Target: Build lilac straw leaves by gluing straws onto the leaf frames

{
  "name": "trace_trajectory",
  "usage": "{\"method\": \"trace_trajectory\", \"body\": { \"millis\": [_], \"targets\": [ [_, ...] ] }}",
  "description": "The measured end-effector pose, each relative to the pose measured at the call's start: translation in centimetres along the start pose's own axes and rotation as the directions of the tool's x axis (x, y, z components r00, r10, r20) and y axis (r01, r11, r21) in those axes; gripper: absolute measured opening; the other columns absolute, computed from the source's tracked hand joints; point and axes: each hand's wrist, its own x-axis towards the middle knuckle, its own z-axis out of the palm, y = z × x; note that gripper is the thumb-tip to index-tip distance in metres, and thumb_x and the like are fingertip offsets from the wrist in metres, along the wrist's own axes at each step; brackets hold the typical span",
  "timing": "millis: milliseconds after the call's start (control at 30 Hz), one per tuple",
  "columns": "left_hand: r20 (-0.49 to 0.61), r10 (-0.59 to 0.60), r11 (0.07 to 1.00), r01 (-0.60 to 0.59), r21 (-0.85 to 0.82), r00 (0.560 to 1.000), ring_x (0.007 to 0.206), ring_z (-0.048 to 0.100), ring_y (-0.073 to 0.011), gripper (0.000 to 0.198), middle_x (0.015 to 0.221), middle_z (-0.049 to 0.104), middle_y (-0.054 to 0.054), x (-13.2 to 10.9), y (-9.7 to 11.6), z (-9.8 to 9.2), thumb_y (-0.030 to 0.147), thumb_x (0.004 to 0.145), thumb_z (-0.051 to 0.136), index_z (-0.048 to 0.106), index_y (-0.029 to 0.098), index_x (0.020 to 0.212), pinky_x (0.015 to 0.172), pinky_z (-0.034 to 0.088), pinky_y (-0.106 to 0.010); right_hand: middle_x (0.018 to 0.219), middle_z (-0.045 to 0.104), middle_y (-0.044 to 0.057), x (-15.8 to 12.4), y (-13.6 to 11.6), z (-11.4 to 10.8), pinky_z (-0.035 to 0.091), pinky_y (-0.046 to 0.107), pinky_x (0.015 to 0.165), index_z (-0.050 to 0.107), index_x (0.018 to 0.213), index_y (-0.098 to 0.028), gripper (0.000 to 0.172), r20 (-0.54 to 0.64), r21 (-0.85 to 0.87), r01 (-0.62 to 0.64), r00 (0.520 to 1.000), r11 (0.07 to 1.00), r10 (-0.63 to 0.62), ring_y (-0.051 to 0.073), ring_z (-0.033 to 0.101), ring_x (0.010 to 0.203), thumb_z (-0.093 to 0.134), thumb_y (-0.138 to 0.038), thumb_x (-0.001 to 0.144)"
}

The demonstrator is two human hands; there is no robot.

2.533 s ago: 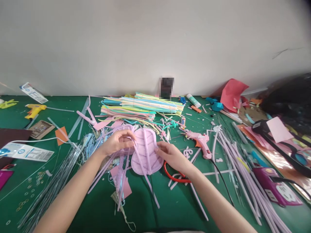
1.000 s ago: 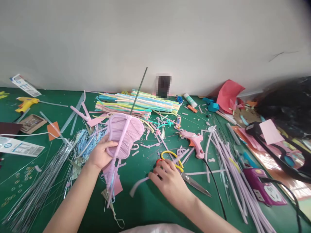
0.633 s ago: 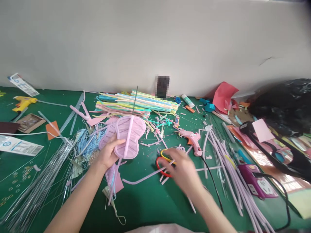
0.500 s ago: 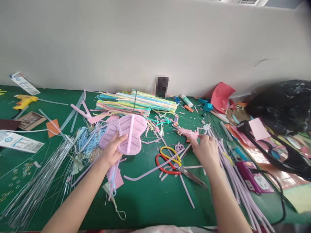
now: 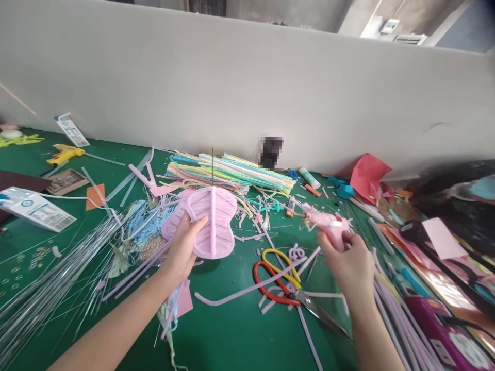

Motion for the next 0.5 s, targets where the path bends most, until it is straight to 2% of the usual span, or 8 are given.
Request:
{"method": "trace_trajectory", "body": {
  "millis": [67, 167, 267, 333, 400, 500],
  "targets": [
    [-0.018, -0.011, 0.999, 0.01, -0.041, 1.0, 0.124, 0.059, -0.0272, 0.056, 0.132, 0.064, -0.004, -0.4, -0.1, 0.1, 0.028, 0.084, 0.066, 0.048, 0.029, 0.138, 0.096, 0.054, -0.037, 0.074, 0.068, 0.009, -2.1, -1.2, 0.0, 0.045, 0.033, 0.055, 0.061, 0.106, -0.012, 0.063, 0.053, 0.121, 0.023, 0.998, 0.992, -0.03, 0.025, 0.062, 0.06, 0.062, -0.06, 0.066],
    [-0.014, -0.005, 0.996, 0.004, -0.086, 1.0, 0.125, 0.057, -0.0282, 0.063, 0.134, 0.063, -0.004, -0.6, -0.5, 0.1, 0.026, 0.084, 0.065, 0.042, 0.031, 0.143, 0.1, 0.052, -0.04, 0.067, 0.065, 0.002, -5.1, -2.8, 0.2, 0.041, 0.028, 0.051, 0.061, 0.101, -0.016, 0.051, 0.109, 0.291, 0.057, 0.99, 0.955, -0.092, 0.02, 0.058, 0.055, 0.065, -0.051, 0.064],
    [0.018, 0.045, 0.995, -0.043, -0.087, 0.999, 0.126, 0.056, -0.029, 0.066, 0.135, 0.062, -0.003, -0.6, -0.7, 0.2, 0.023, 0.086, 0.063, 0.037, 0.032, 0.146, 0.102, 0.05, -0.042, 0.054, 0.057, -0.001, -6.9, -3.9, 0.2, 0.035, 0.027, 0.046, 0.061, 0.077, -0.018, 0.033, 0.24, 0.31, 0.034, 0.964, 0.95, -0.113, 0.016, 0.048, 0.047, 0.064, -0.048, 0.065],
    [0.041, 0.077, 0.995, -0.074, -0.072, 0.996, 0.126, 0.055, -0.0288, 0.066, 0.136, 0.061, -0.002, -0.6, -0.6, 0.4, 0.022, 0.087, 0.061, 0.035, 0.035, 0.146, 0.103, 0.05, -0.042, 0.046, 0.05, -0.002, -7.4, -4.2, 0.2, 0.032, 0.026, 0.044, 0.053, 0.058, -0.02, 0.028, 0.289, 0.298, 0.016, 0.951, 0.955, -0.106, 0.014, 0.043, 0.044, 0.065, -0.046, 0.062],
    [0.058, 0.085, 0.996, -0.083, -0.041, 0.995, 0.128, 0.054, -0.0286, 0.065, 0.138, 0.059, -0.001, -0.6, -0.5, 0.4, 0.024, 0.088, 0.06, 0.034, 0.037, 0.146, 0.104, 0.049, -0.043, 0.043, 0.044, -0.003, -7.8, -4.4, 0.2, 0.03, 0.026, 0.043, 0.042, 0.048, -0.022, 0.032, 0.282, 0.316, 0.016, 0.953, 0.949, -0.11, 0.012, 0.04, 0.044, 0.065, -0.042, 0.06],
    [0.064, 0.086, 0.996, -0.087, 0.02, 0.994, 0.133, 0.049, -0.0288, 0.064, 0.144, 0.054, -0.001, -0.8, -0.7, 0.2, 0.029, 0.09, 0.061, 0.032, 0.039, 0.146, 0.108, 0.045, -0.045, 0.043, 0.037, -0.005, -8.4, -4.6, 0.3, 0.029, 0.025, 0.044, 0.033, 0.046, -0.024, 0.035, 0.22, 0.348, 0.022, 0.97, 0.937, -0.105, 0.01, 0.034, 0.045, 0.06, -0.04, 0.062]
  ]
}}
